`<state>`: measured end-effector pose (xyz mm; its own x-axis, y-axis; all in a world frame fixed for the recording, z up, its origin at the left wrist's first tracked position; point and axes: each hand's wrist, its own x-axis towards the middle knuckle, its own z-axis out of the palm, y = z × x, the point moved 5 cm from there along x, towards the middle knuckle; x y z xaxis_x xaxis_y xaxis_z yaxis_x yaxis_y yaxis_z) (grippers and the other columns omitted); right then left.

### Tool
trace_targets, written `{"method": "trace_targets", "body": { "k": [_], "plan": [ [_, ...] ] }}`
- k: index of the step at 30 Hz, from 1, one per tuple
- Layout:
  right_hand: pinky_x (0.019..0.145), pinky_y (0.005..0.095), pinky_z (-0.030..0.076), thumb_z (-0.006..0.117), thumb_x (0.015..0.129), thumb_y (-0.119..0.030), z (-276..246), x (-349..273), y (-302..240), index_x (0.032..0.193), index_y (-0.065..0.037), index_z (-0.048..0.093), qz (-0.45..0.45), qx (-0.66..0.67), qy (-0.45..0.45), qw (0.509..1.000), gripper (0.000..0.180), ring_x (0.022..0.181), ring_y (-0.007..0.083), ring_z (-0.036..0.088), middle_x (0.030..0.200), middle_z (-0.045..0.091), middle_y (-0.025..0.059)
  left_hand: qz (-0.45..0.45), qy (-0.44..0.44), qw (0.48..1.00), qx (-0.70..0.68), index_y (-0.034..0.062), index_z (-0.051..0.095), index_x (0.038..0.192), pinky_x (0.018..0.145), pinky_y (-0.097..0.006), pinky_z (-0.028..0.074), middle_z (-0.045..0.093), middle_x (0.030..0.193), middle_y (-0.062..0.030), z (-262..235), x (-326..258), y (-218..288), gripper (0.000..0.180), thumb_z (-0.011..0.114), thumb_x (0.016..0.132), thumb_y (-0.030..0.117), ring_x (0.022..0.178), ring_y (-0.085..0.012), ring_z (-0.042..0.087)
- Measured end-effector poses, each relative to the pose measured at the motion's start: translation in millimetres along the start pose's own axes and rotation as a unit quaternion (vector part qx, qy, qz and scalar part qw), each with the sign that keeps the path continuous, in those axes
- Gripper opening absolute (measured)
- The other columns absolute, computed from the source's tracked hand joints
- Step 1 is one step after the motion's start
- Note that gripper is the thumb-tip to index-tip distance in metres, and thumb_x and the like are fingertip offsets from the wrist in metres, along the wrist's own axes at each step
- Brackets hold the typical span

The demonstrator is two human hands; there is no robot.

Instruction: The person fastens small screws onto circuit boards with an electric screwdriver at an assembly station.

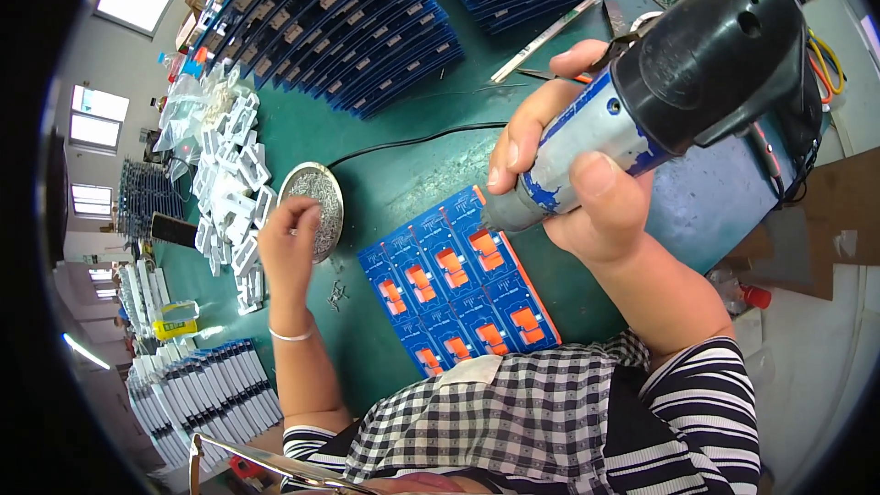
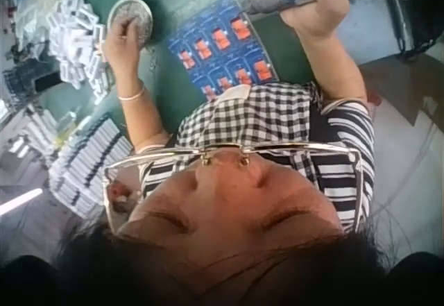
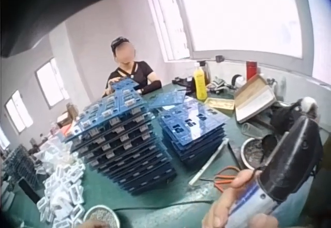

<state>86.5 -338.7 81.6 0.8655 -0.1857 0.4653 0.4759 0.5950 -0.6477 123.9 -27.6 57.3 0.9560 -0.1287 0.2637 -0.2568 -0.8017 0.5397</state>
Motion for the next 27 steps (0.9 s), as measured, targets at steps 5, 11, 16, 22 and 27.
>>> {"method": "trace_targets", "body": {
  "k": [5,11,16,22,27],
  "plan": [
    [0.060,0.0333,0.048,0.057,0.080,-0.040,-7,-8,5,0.126,-0.011,0.034,0.009,0.008,0.013,1.000,0.058,0.062,0.0204,0.058,0.075,0.054,0.0070,0.195,-0.137,0.966,-0.100,0.0072,0.064,0.086,0.071,-0.034,0.051,0.067,0.086,-0.0069,67,-27,92,0.019,0.070,0.068,0.001,0.079,-0.0239,0.063],
    [0.062,0.0344,0.050,0.064,0.078,-0.034,-7,-13,6,0.123,-0.010,0.034,0.028,-0.034,-0.003,0.999,0.060,0.063,0.0216,0.059,0.075,0.055,0.0089,0.219,-0.127,0.965,-0.072,0.0073,0.065,0.080,0.075,-0.034,0.046,0.062,0.089,-0.0044,86,-28,97,0.018,0.072,0.064,0.003,0.084,-0.0234,0.056],
    [0.062,0.0341,0.051,0.067,0.078,-0.034,-6,-13,6,0.123,-0.008,0.034,0.039,-0.027,-0.012,0.999,0.062,0.063,0.0228,0.060,0.076,0.056,0.0108,0.215,-0.136,0.965,-0.068,0.0078,0.065,0.079,0.074,-0.034,0.045,0.060,0.087,-0.0041,87,-25,100,0.015,0.072,0.065,0.005,0.083,-0.0234,0.055],
    [0.066,0.0320,0.053,0.069,0.077,-0.024,12,-8,9,0.124,-0.003,0.033,0.030,-0.038,-0.087,0.995,0.063,0.070,0.0217,0.063,0.079,0.059,0.0132,0.216,-0.149,0.964,-0.043,0.0078,0.063,0.081,0.072,-0.034,0.045,0.058,0.086,-0.0041,86,-21,104,0.015,0.071,0.068,0.007,0.081,-0.0246,0.053],
    [0.067,0.0306,0.052,0.070,0.076,-0.022,24,-3,14,0.124,-0.003,0.033,0.040,-0.061,-0.112,0.991,0.063,0.071,0.0201,0.062,0.081,0.059,0.0128,0.211,-0.121,0.966,-0.089,0.0071,0.059,0.078,0.071,-0.035,0.045,0.057,0.088,-0.0047,90,-26,92,0.016,0.070,0.066,0.005,0.080,-0.0256,0.053]
  ]
}}
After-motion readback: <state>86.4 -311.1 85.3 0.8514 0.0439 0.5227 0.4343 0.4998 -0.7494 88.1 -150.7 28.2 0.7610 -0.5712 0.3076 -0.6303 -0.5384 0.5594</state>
